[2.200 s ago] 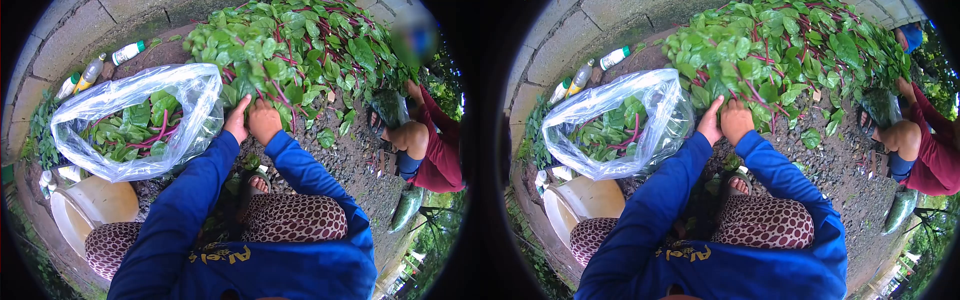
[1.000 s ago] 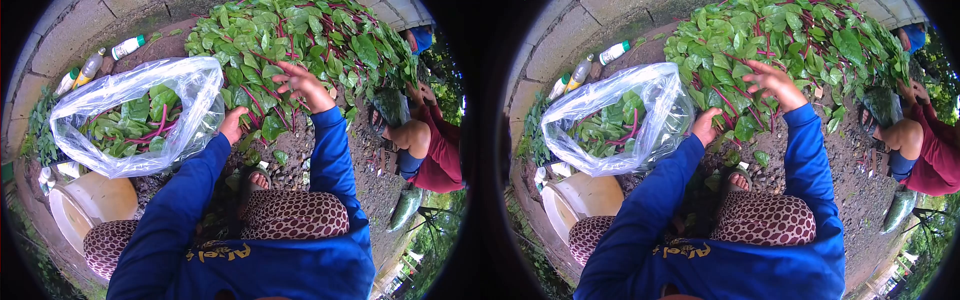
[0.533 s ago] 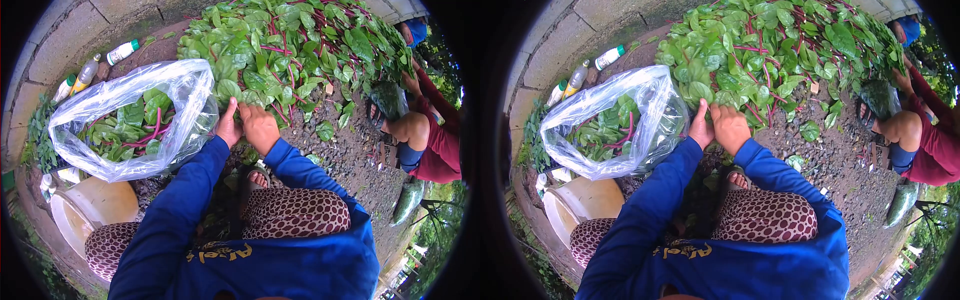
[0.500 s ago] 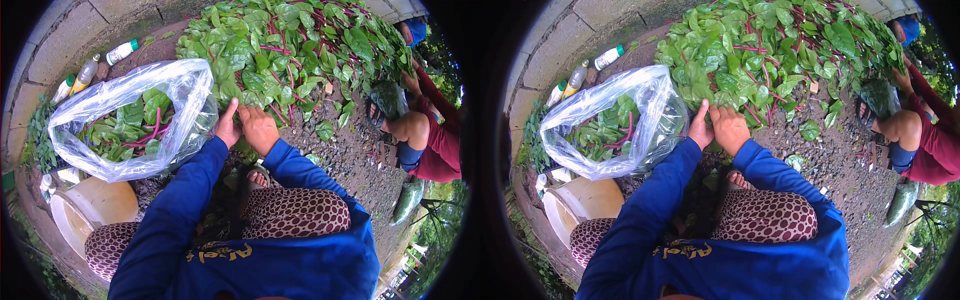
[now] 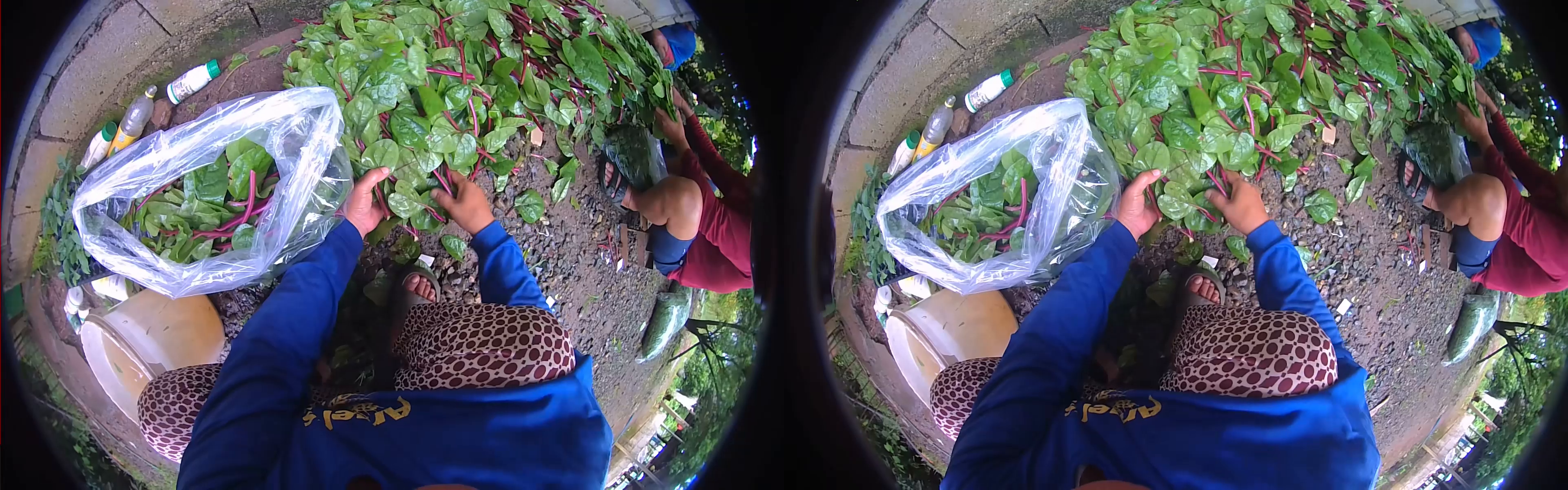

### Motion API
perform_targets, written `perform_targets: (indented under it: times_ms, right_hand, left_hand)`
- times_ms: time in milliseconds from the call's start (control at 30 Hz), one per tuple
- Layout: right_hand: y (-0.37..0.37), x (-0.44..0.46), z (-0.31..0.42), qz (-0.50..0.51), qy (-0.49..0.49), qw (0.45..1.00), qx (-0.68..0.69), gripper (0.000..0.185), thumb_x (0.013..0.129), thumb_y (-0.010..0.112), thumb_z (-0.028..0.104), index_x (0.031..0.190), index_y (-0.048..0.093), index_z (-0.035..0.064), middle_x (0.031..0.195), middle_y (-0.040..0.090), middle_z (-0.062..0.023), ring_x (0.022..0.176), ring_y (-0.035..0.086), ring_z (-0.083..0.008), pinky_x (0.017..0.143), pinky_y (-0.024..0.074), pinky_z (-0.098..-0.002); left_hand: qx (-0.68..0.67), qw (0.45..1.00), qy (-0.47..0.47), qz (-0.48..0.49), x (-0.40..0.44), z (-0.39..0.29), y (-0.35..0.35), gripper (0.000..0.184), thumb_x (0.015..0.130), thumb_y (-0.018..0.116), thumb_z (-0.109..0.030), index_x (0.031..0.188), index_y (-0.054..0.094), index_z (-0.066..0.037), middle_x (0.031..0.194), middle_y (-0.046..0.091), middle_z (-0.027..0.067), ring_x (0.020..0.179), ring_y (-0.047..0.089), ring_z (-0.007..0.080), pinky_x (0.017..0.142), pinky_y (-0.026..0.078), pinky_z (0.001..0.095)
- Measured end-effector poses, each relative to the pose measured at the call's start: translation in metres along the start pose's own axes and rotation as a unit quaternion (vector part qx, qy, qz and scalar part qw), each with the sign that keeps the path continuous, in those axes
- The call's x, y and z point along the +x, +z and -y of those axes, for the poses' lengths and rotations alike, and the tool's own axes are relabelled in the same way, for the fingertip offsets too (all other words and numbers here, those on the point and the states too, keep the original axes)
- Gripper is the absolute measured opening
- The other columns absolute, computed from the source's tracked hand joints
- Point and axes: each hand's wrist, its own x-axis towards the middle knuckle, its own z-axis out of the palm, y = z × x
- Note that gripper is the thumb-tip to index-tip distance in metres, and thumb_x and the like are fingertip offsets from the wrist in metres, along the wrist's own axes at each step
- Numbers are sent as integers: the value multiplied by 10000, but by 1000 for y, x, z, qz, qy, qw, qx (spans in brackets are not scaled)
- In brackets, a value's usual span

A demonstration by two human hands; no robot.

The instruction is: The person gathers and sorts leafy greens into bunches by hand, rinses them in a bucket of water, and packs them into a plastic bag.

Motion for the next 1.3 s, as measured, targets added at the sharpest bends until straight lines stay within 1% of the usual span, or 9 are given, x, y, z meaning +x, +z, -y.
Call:
perform_targets:
  times_ms: [100,200,333,533,667,767,933,1100,1300]
  right_hand:
    - [-13,8,30,-31,53,996,-68,332,836,558,193,1107,525,4,840,622,-164,713,621,-292,659,490,-331]
    - [2,4,70,-63,-110,961,-247,250,808,532,119,1041,543,28,751,586,-140,672,594,-293,613,489,-356]
    - [34,-5,74,-28,-202,935,-290,399,794,526,110,1178,465,22,967,569,-159,799,586,-296,663,490,-381]
    - [-41,20,39,-5,-58,995,77,183,808,626,154,913,635,5,871,645,-144,788,619,-181,710,482,-300]
    - [-31,51,-46,-195,-82,944,-255,198,709,657,113,899,642,60,891,640,-117,819,596,-285,715,492,-343]
    - [-3,56,-83,-141,-125,948,-256,217,745,648,112,955,623,63,782,623,-96,755,597,-252,692,490,-336]
    - [-47,37,-1,-73,-9,939,337,181,906,516,154,1047,599,77,661,541,35,502,410,-25,462,317,-157]
    - [-64,80,75,-103,-105,977,151,245,896,502,236,995,619,45,698,597,-66,584,560,-154,564,454,-283]
    - [-20,140,82,153,-143,969,-132,344,838,543,342,997,624,48,844,618,-186,813,598,-346,720,477,-407]
  left_hand:
    - [7,1000,22,1,-3,0,0,346,759,661,-198,1062,549,-75,980,598,55,905,577,219,792,482,400]
    - [-24,999,38,5,-3,4,16,369,760,687,-189,1080,548,-68,1005,590,46,915,565,189,756,492,379]
    - [1,999,36,4,-3,7,23,369,786,672,-197,1103,550,-53,1014,607,56,883,583,165,741,490,333]
    - [-41,998,-28,50,-8,-1,17,358,781,664,-218,1082,551,-59,958,622,53,820,611,185,749,511,363]
    - [-35,997,0,68,-2,2,11,411,771,673,-229,1126,532,-80,1018,606,49,873,606,189,764,516,387]
    - [-31,998,-6,58,-3,0,10,421,771,672,-224,1138,529,-74,1017,610,57,866,611,192,756,522,382]
    - [-36,996,-3,81,-5,-2,4,399,784,653,-223,1127,537,-54,1012,616,70,862,617,197,751,528,372]
    - [-33,995,-3,92,-6,-2,4,375,795,635,-224,1108,549,-37,999,624,78,854,623,201,761,527,372]
    - [-42,995,2,87,-9,-3,7,359,789,640,-224,1086,559,-39,973,628,85,828,628,205,742,533,375]
